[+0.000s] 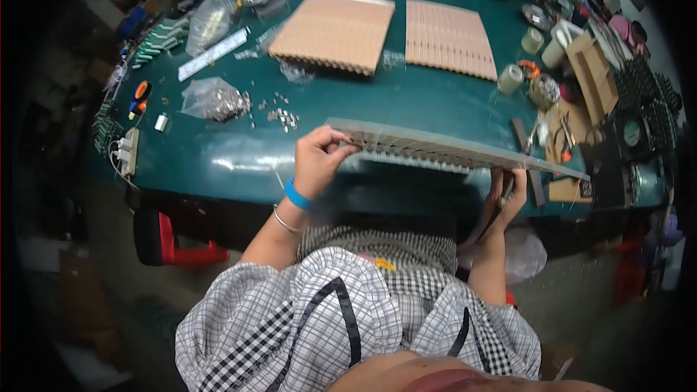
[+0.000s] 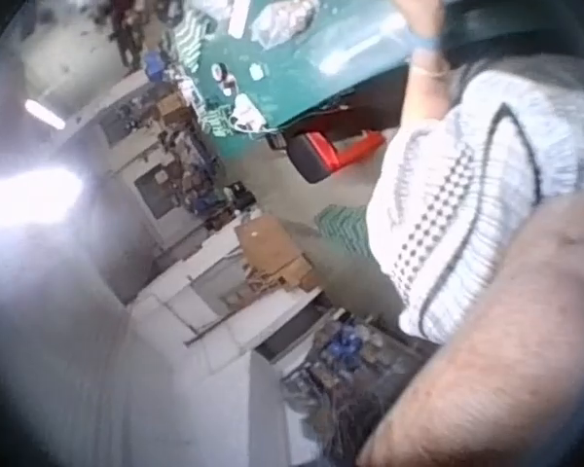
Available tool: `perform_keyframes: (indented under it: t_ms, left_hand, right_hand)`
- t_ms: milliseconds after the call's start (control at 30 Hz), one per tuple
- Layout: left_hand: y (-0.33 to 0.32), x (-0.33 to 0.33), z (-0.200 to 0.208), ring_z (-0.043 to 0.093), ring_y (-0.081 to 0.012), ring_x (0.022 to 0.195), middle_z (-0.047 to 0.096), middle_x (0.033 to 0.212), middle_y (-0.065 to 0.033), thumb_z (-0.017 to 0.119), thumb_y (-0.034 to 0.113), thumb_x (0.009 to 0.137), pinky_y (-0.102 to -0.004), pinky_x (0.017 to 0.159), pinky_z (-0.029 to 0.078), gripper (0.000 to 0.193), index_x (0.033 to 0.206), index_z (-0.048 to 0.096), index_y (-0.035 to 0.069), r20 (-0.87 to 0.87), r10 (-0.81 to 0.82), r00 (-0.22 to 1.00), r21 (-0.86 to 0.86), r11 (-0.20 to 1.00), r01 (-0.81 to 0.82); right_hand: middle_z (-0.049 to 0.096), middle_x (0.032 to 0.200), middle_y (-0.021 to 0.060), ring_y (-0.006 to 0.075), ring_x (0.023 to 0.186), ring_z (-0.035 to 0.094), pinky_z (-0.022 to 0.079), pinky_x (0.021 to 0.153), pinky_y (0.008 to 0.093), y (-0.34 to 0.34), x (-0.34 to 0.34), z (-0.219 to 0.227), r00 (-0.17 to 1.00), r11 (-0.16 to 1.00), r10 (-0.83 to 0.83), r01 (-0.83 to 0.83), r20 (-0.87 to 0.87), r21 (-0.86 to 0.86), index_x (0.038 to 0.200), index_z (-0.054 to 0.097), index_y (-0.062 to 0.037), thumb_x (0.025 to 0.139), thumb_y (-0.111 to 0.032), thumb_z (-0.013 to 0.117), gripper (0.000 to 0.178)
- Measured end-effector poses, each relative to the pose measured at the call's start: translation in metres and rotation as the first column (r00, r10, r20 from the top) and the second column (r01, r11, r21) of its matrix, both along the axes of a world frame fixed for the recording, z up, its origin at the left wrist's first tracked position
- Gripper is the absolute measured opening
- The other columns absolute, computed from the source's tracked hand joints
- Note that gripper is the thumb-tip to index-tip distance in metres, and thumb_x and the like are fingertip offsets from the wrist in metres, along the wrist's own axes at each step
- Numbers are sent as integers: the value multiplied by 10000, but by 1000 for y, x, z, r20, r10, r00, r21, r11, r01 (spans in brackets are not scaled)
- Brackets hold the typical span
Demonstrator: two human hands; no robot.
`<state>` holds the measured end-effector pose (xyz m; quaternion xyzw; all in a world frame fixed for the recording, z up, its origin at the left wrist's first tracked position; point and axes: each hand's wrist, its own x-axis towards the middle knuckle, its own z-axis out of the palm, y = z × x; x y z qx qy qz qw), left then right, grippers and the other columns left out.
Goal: The person solders connectors and solder wire onto LED strips and circuit board panels with a soldering iron to assemble lighting panels.
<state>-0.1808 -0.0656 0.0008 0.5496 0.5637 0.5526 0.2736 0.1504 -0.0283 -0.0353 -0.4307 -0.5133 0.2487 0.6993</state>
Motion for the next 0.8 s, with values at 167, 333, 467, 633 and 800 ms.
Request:
perform_keyframes:
  t_ms: [167, 333, 467, 633, 800]
  left_hand:
    - [-23, -11, 1, 419, -89, 562, 480, 628, -5, 764, -50, 696, -243, 501, 338, 150, 821, 752, 32, -197, -7, 980, -40, 999, 0]
    - [-25, -3, -9, 514, -99, 597, 572, 669, -30, 756, -84, 680, -227, 531, 402, 190, 834, 755, 28, -151, -62, 987, -7, 998, 62]
    - [-30, -5, -7, 524, -101, 615, 583, 684, -34, 743, -97, 680, -226, 539, 415, 203, 843, 752, 23, -144, -73, 987, 0, 997, 74]
    - [-26, -5, -13, 525, -89, 629, 591, 711, -32, 745, -89, 700, -211, 541, 399, 174, 842, 744, 11, -85, -70, 994, 12, 997, 71]
    - [-22, -6, -16, 496, -79, 626, 592, 732, -21, 748, -87, 706, -212, 525, 362, 174, 848, 742, 15, -73, -75, 995, 22, 997, 77]
  right_hand:
    - [611, 1090, 231, 301, 1032, 604, 477, 933, 404, 3, 45, -43, 883, 902, 420, -431, 209, 8, 1108, 511, 26, 862, -123, 679, 332]
    - [596, 1107, 252, 354, 1069, 590, 460, 962, 454, -18, 54, -20, 797, 877, 438, -480, 415, -5, 1121, 487, 21, 861, -115, 680, 351]
    - [587, 1128, 257, 363, 1099, 580, 454, 975, 475, -18, 56, -26, 779, 857, 449, -514, 437, 36, 1157, 468, 18, 873, -140, 683, 389]
    - [569, 1167, 259, 365, 1118, 571, 454, 981, 476, -8, 70, -30, 728, 819, 474, -571, 495, 55, 1200, 446, 8, 880, -146, 686, 428]
    - [552, 1202, 259, 352, 1133, 566, 451, 988, 457, -6, 70, -25, 717, 819, 481, -573, 505, 33, 1226, 426, 0, 871, -144, 704, 473]
